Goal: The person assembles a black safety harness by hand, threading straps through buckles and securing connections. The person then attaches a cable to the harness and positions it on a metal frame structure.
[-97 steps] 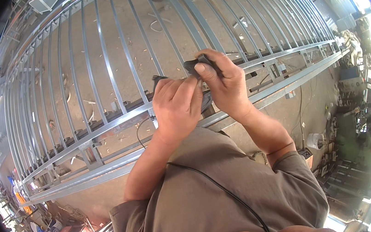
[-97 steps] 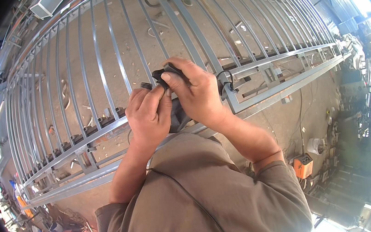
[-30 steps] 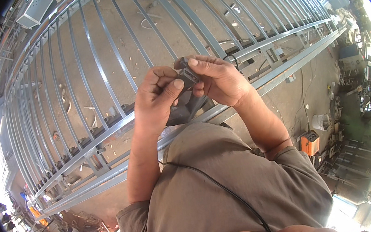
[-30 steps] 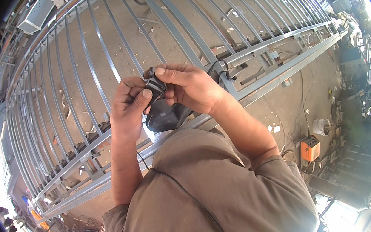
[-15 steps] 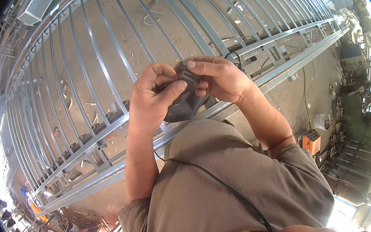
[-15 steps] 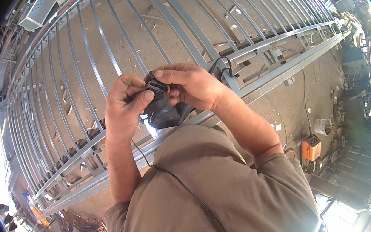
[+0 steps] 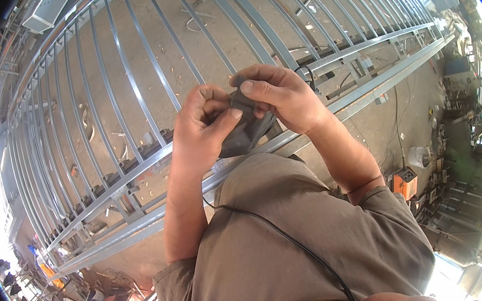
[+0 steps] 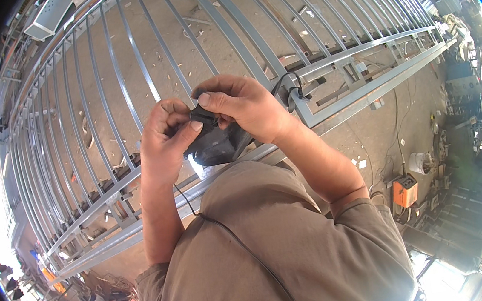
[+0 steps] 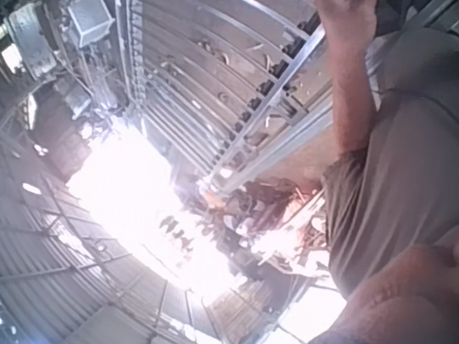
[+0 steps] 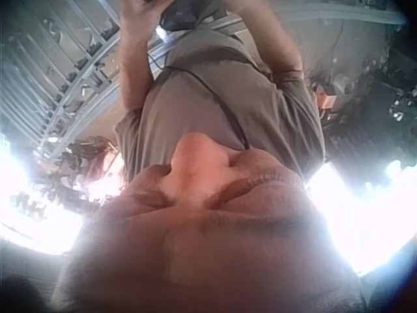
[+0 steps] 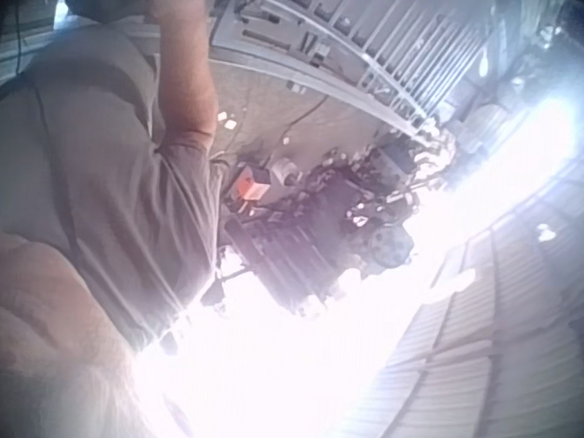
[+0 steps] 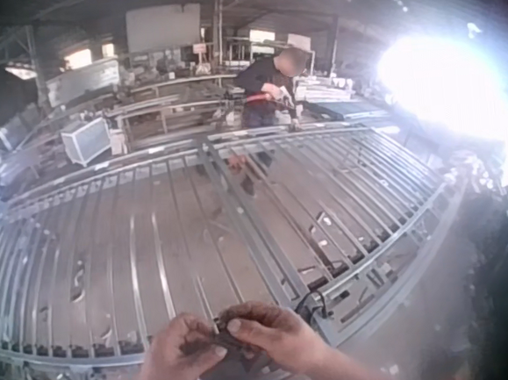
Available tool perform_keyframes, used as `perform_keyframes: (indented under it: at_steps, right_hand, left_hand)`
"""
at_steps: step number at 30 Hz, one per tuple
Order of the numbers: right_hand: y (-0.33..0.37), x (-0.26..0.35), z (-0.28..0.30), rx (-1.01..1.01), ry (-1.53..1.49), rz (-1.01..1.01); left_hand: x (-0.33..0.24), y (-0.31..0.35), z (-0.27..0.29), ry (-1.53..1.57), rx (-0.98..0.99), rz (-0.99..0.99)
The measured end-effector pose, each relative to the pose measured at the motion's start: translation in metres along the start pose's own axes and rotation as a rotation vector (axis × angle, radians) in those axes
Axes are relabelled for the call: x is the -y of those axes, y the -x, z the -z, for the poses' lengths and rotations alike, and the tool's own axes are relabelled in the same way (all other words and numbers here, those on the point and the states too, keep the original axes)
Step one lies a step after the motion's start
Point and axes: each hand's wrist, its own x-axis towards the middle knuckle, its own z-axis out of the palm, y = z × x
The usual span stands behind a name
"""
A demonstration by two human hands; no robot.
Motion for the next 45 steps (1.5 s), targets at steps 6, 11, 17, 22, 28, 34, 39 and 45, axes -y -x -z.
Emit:
perform_keyframes:
  at_steps: [6,11,17,22,28,34,39,45]
  right_hand:
    - [0.006,0.002,-0.003,-0.011,0.084,0.084]
    - [0.011,0.001,-0.004,0.05,0.147,0.199]
    - [0.016,0.0,-0.006,0.053,0.174,0.247]
    - [0.017,-0.001,-0.008,0.033,0.208,0.239]
    - [0.019,0.0,-0.008,0.015,0.178,0.21]
    - [0.019,-0.003,-0.009,0.007,0.132,0.21]
    - [0.018,-0.004,-0.007,0.031,0.101,0.16]
    - [0.014,-0.005,-0.008,0.069,-0.024,0.078]
  left_hand:
    - [0.007,0.004,-0.001,0.079,-0.036,0.013]
    - [0.016,0.008,-0.005,0.131,-0.03,-0.058]
    - [0.023,0.016,-0.002,0.156,-0.026,-0.029]
    - [0.027,0.017,-0.002,0.162,-0.053,-0.08]
    - [0.027,0.023,-0.006,0.054,-0.106,-0.172]
    - [0.03,0.027,-0.007,0.077,-0.115,-0.171]
    - [0.035,0.034,-0.011,-0.036,-0.164,-0.28]
    - [0.038,0.036,-0.023,0.186,-0.295,-0.229]
